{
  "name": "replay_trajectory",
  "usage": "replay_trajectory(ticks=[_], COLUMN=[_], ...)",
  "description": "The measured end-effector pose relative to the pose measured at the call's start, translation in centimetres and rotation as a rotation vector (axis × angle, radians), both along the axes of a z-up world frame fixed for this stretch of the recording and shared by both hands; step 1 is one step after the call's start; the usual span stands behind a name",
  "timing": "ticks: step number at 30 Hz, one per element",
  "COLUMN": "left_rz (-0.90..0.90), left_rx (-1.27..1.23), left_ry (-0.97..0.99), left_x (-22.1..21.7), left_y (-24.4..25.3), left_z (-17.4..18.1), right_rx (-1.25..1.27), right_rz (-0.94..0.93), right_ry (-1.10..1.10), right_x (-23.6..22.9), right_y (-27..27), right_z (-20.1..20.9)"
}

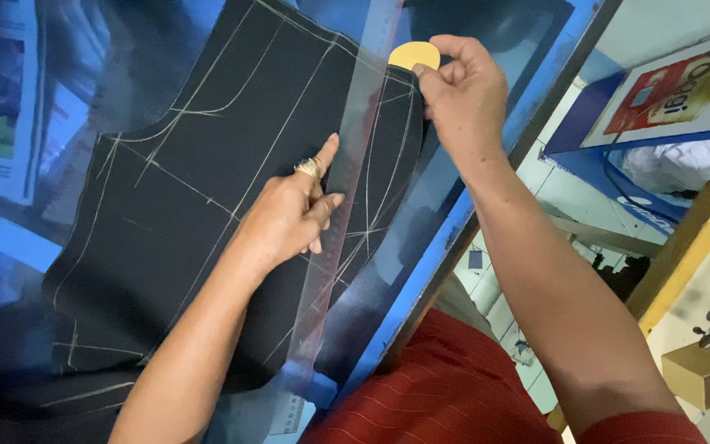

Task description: The person cuts a piece of black fabric with shears, then uses a ruler and chalk to mark lines on the fabric. They continue cutting along the marked lines and fold the fabric pieces.

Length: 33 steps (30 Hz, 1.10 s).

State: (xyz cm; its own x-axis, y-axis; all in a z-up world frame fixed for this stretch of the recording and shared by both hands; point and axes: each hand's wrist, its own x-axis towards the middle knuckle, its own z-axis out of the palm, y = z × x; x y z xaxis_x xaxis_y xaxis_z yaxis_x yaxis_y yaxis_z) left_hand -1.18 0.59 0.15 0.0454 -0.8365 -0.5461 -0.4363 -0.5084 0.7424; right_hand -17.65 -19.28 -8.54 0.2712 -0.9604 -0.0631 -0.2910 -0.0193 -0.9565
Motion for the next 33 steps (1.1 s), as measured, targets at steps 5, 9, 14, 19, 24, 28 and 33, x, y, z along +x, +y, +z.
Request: replay_trajectory(ticks=[5, 9, 14, 19, 24, 28, 33], left_rz=[0.047, 0.072, 0.103, 0.147, 0.23, 0.309, 0.395], left_rx=[0.105, 0.124, 0.135, 0.18, -0.176, -0.155, -0.161], left_ry=[-0.023, -0.011, -0.014, -0.045, -0.064, -0.028, -0.045], left_x=[-0.8, -1.2, -2.4, -3.3, -3.9, -5.4, -6.4], left_y=[-0.3, -0.3, 0.0, 0.7, 1.9, 2.8, 3.0], left_z=[1.7, 1.7, 2.8, 2.4, -0.5, 0.4, 0.4], right_rx=[-0.04, 0.054, 0.159, 0.108, 0.266, 0.226, 0.324], right_rz=[0.04, 0.173, 0.149, 0.263, 0.384, 0.423, 0.49], right_ry=[0.102, 0.208, 0.173, 0.176, 0.203, 0.161, 0.279], right_x=[-0.1, -1.0, -0.8, -1.7, -3.7, -4.0, -5.4], right_y=[1.6, 4.9, 5.5, 6.7, 10.8, 10.6, 12.8], right_z=[3.4, 7.2, 7.0, 8.4, 9.1, 9.4, 10.3])
